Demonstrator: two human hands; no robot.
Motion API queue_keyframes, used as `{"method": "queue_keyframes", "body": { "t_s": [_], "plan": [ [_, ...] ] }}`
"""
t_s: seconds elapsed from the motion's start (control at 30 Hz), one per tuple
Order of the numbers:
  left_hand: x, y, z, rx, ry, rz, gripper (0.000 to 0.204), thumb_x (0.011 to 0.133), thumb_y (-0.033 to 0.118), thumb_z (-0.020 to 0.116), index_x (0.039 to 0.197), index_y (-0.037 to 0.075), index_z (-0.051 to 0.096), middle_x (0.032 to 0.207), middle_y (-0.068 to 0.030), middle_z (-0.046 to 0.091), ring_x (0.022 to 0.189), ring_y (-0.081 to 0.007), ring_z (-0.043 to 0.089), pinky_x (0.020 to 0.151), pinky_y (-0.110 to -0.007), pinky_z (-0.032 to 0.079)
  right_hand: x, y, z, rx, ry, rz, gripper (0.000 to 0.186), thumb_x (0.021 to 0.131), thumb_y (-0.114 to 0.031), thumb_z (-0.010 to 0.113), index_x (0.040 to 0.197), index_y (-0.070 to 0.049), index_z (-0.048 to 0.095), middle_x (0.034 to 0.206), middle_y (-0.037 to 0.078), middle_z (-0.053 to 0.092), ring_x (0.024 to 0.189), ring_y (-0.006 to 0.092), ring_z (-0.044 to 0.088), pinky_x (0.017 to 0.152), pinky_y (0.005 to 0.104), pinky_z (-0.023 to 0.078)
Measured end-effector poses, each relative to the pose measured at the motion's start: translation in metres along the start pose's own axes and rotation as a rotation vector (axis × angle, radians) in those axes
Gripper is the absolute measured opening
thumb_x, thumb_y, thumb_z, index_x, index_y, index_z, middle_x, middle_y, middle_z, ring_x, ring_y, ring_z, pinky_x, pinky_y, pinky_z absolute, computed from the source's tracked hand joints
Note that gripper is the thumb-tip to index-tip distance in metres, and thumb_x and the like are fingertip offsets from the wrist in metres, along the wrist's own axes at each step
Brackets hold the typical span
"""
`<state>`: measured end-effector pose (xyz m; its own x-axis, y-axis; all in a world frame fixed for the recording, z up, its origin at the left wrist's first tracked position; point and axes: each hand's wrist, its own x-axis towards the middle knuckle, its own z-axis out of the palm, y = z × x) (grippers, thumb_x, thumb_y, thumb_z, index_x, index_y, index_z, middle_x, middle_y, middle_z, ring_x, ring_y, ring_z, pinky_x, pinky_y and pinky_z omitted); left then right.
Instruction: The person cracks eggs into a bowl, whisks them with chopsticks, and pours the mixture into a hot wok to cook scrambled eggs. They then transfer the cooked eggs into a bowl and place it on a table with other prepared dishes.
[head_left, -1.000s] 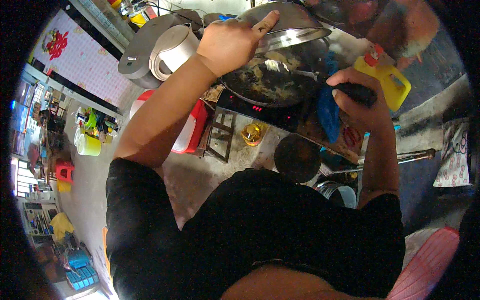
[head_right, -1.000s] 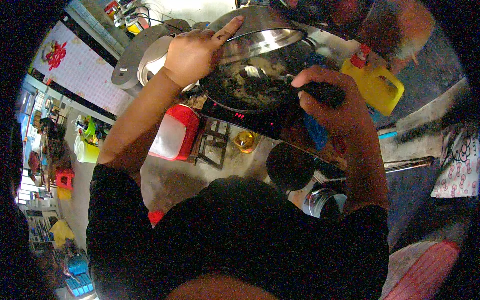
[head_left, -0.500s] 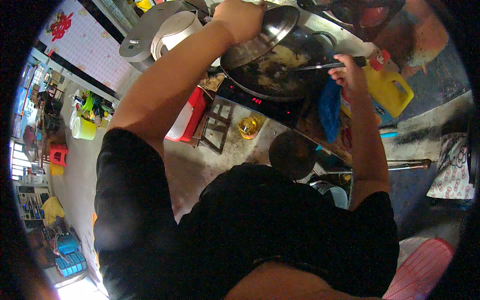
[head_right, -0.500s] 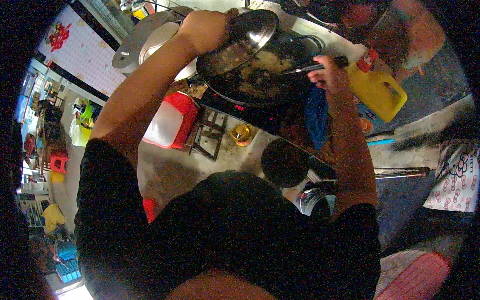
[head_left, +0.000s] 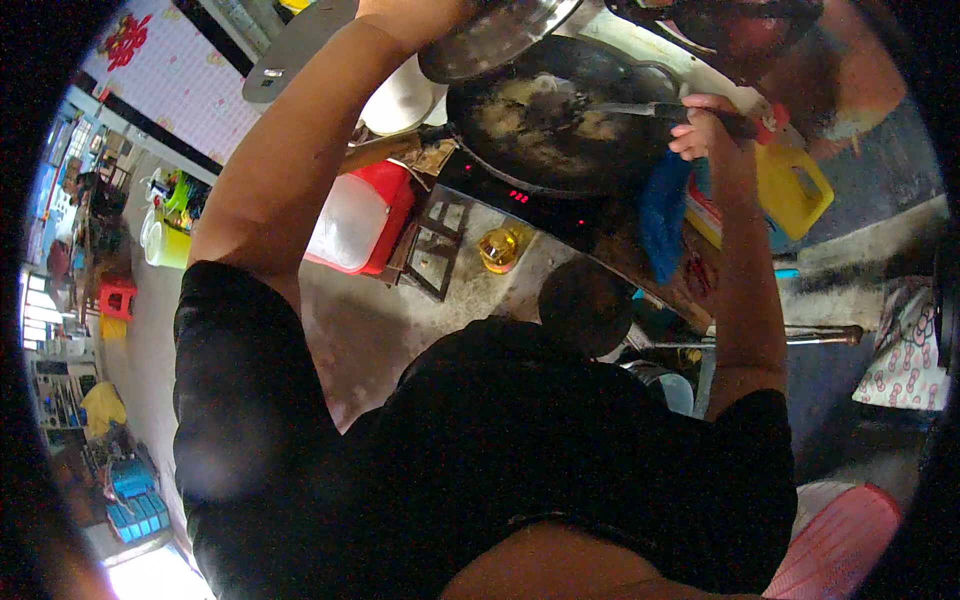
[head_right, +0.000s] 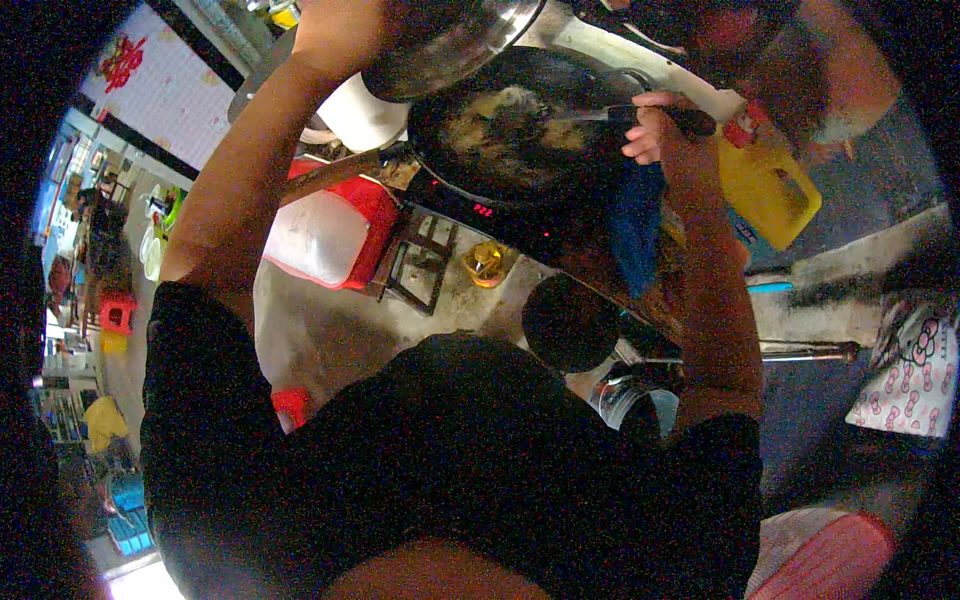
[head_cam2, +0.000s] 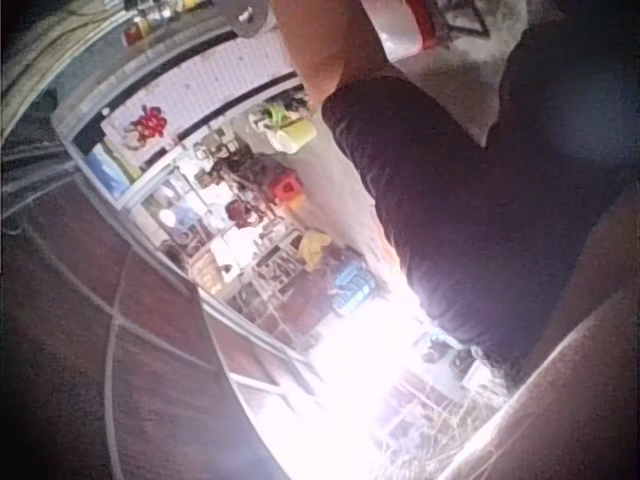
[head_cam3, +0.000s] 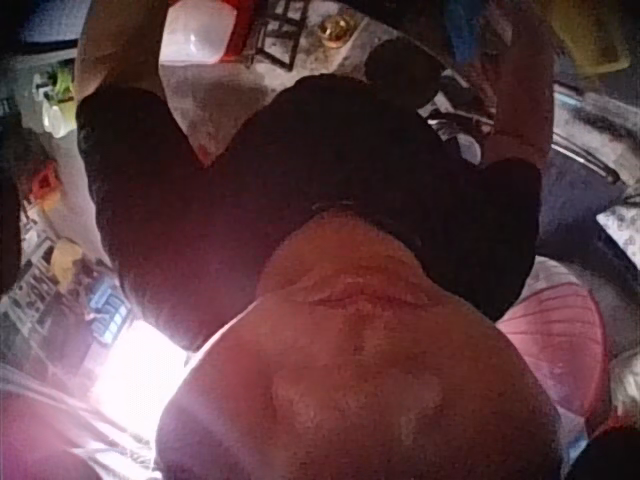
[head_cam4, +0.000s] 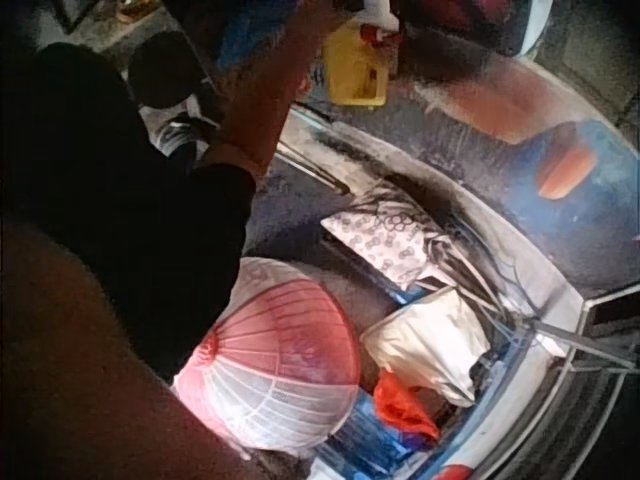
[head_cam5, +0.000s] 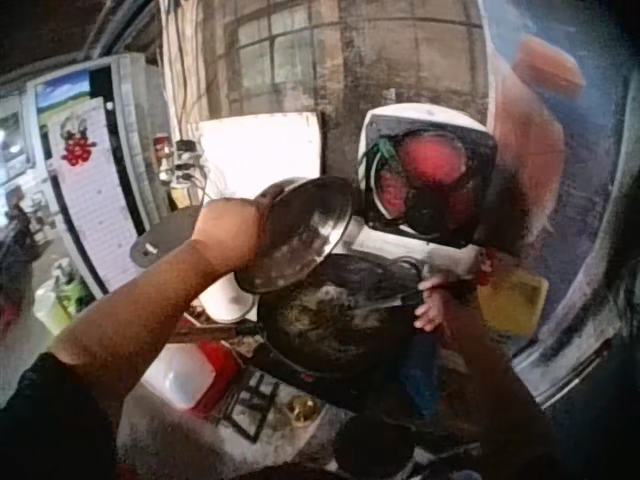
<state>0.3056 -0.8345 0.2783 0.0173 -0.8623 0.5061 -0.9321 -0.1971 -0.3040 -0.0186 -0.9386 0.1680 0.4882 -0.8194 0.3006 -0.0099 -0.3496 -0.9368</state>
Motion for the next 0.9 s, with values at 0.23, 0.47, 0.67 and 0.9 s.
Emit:
{"method": "queue_keyframes", "body": {
  "t_s": [0.23, 0.47, 0.67, 0.9],
  "plan": [
    [-0.038, -0.016, -0.002, 0.051, 0.244, -0.003, 0.044, 0.082, 0.024, 0.055, 0.123, 0.009, 0.055, 0.07, -0.0137, 0.066, 0.061, -0.0308, 0.064, 0.053, -0.044, 0.05, -0.017, -0.019, 0.016, -0.693, -0.451, -0.498, 0.024, 0.083, -0.003, 0.061, 0.108, -0.006, 0.061, 0.103, 0.013, 0.064, 0.101, 0.0272, 0.06, 0.089, 0.0346, 0.046],
    [-0.054, -0.027, 0.014, -0.337, 0.02, -0.078, 0.048, 0.081, 0.034, 0.052, 0.126, 0.02, 0.045, 0.078, -0.011, 0.067, 0.069, -0.0279, 0.067, 0.054, -0.043, 0.051, -0.046, 0.002, 0.054, -1.162, -0.594, -0.452, 0.029, 0.092, -0.014, 0.054, 0.12, -0.007, 0.057, 0.125, 0.02, 0.055, 0.118, 0.0391, 0.05, 0.097, 0.0482, 0.04],
    [-0.066, 0.015, 0.03, -0.365, 0.095, -0.005, 0.034, 0.089, 0.037, 0.043, 0.122, 0.029, 0.047, 0.072, -0.0086, 0.066, 0.069, -0.0331, 0.066, 0.052, -0.047, 0.049, -0.045, 0.014, 0.009, -1.037, -0.534, -0.348, 0.045, 0.1, -0.035, 0.035, 0.134, -0.008, 0.046, 0.133, 0.02, 0.045, 0.12, 0.0356, 0.043, 0.102, 0.0461, 0.033],
    [-0.097, 0.052, 0.053, -0.373, 0.576, -0.17, 0.054, 0.076, 0.028, 0.058, 0.128, 0.021, 0.046, 0.062, -0.0057, 0.062, 0.052, -0.0317, 0.06, 0.043, -0.044, 0.044, -0.019, 0.054, -0.025, -0.499, -0.512, -0.772, 0.03, 0.094, -0.007, 0.054, 0.12, 0.009, 0.054, 0.099, 0.021, 0.064, 0.082, 0.0275, 0.062, 0.076, 0.034, 0.053]
  ]
}}
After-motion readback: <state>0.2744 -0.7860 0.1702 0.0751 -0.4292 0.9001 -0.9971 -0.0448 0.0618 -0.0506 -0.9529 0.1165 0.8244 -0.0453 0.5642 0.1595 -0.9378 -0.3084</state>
